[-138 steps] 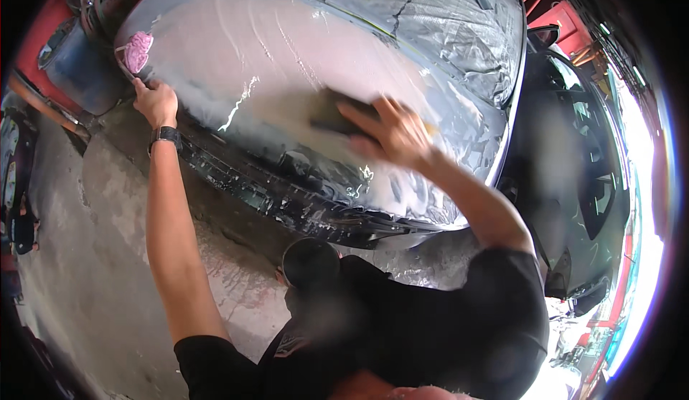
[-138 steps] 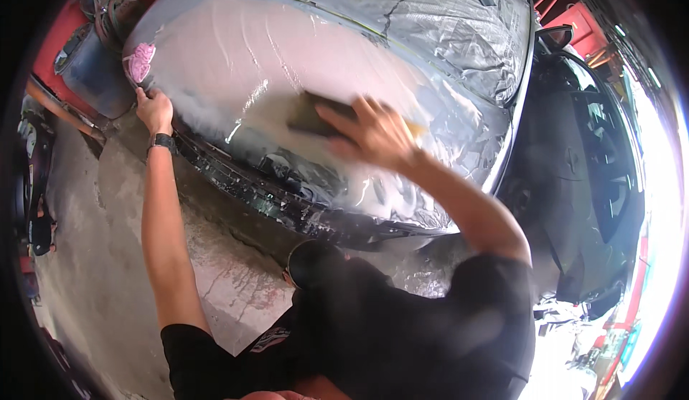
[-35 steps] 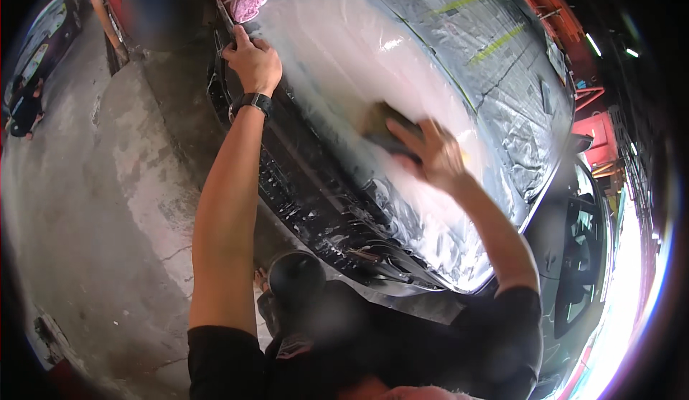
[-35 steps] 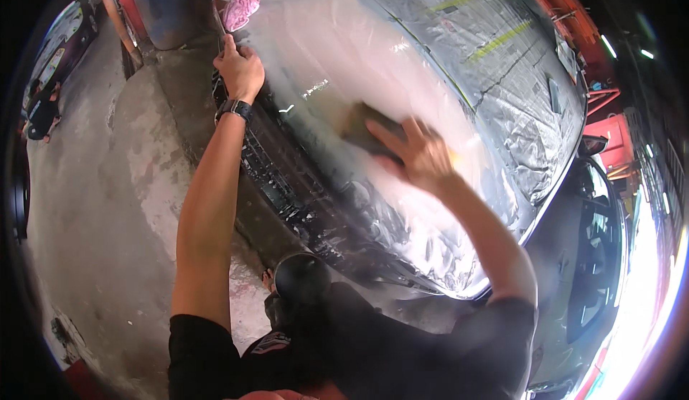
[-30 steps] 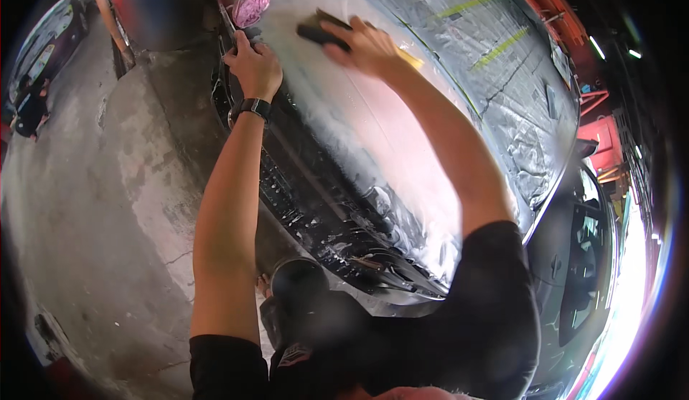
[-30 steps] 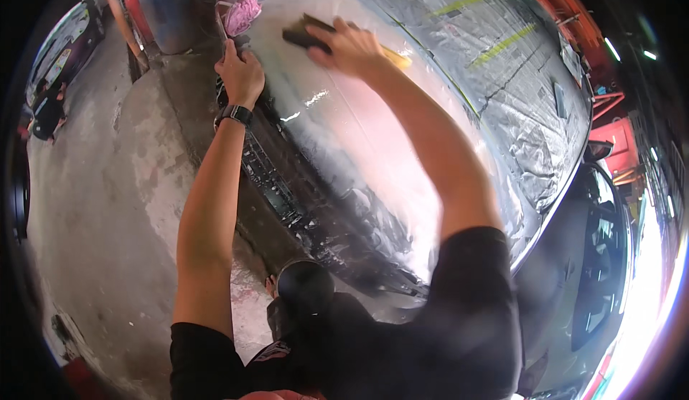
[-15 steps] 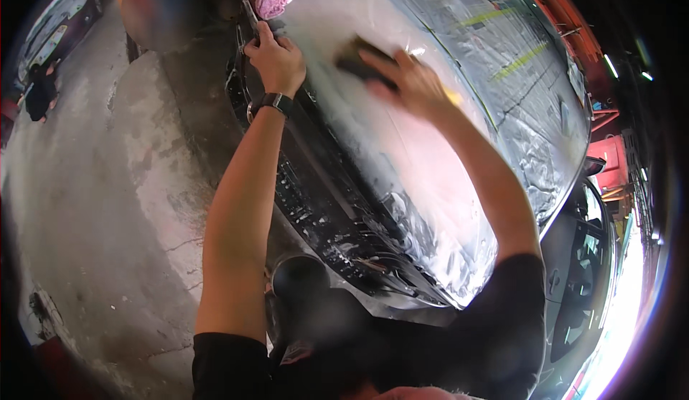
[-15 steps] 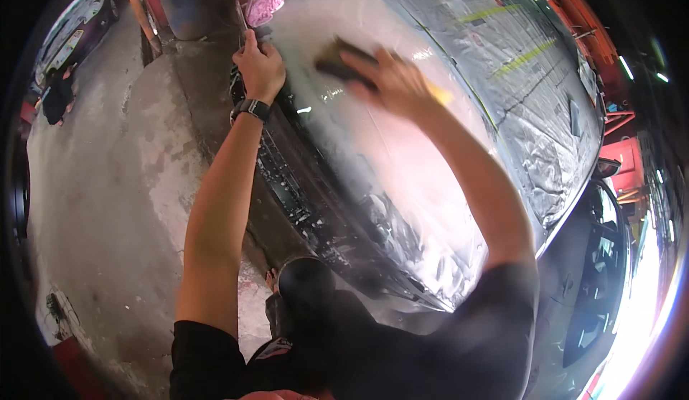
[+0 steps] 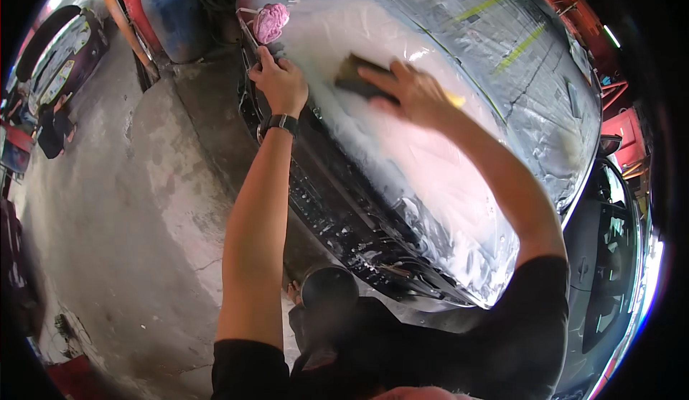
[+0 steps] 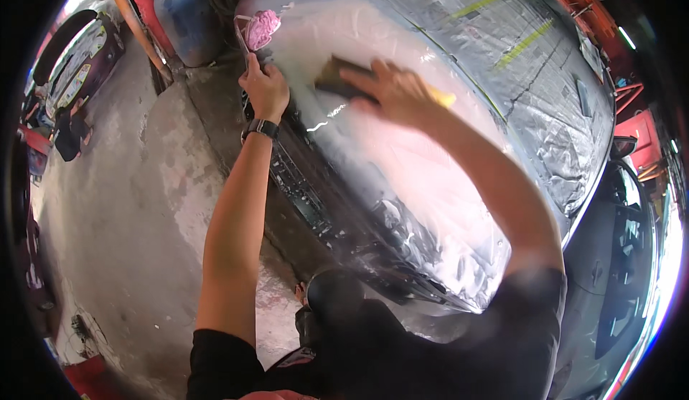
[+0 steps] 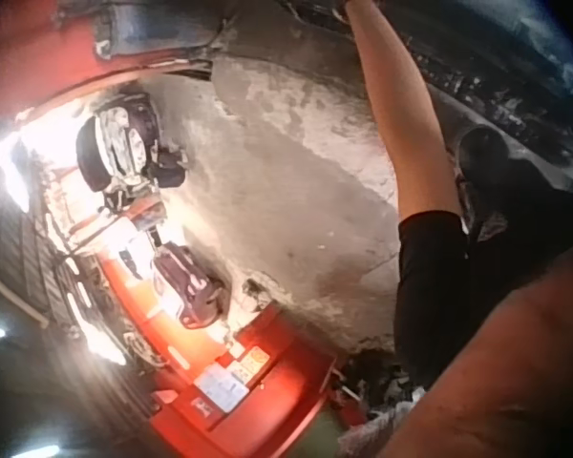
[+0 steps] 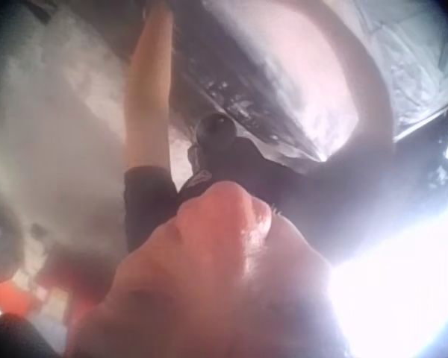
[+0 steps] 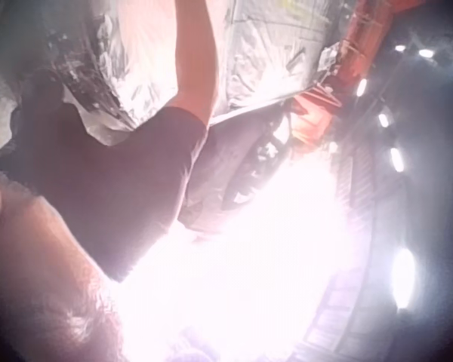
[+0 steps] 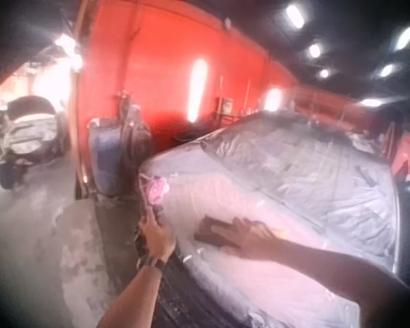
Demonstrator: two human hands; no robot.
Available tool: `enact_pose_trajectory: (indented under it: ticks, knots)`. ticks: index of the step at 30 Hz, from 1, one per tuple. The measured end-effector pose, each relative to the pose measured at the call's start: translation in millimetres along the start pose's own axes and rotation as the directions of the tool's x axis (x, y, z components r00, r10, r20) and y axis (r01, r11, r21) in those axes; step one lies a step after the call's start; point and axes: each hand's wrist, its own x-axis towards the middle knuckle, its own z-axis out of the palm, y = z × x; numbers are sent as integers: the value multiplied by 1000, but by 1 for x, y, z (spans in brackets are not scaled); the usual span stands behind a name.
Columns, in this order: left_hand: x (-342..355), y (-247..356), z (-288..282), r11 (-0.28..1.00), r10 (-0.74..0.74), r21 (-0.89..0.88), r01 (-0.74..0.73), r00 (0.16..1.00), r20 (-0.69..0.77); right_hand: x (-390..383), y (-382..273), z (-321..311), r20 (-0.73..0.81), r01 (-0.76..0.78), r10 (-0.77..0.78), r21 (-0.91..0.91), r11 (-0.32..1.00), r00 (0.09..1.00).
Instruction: The person sands the hood of a car using a sanding block and a pink cloth. They repeatedly rub the surface of the hood, which is covered in a white substance, and occasionally dip the sanding block into a bucket of water.
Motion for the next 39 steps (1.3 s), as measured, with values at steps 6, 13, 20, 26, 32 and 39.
enact_pose_trajectory:
  ticks: [6,13,20,26,32,39]
  knots:
    - [8,3,18,996,83,-19,-82,996,32,134,62,17,-14,-436,437,-98,895,899]
    - [7,-19,2,996,65,56,-65,998,-15,-21,-17,1,-38,-70,70,18,997,997]
    - [4,-2,15,994,104,10,-105,993,48,79,106,17,-49,-353,350,-86,932,935]
    - [12,-9,8,995,69,68,-72,997,43,54,59,13,1,-413,413,-44,910,911]
    - [11,-9,8,994,81,76,-79,997,-16,-164,-54,-33,-226,-105,106,18,994,968]
    - [6,14,22,990,135,37,-139,988,75,-20,109,-10,-129,-469,454,-134,873,882]
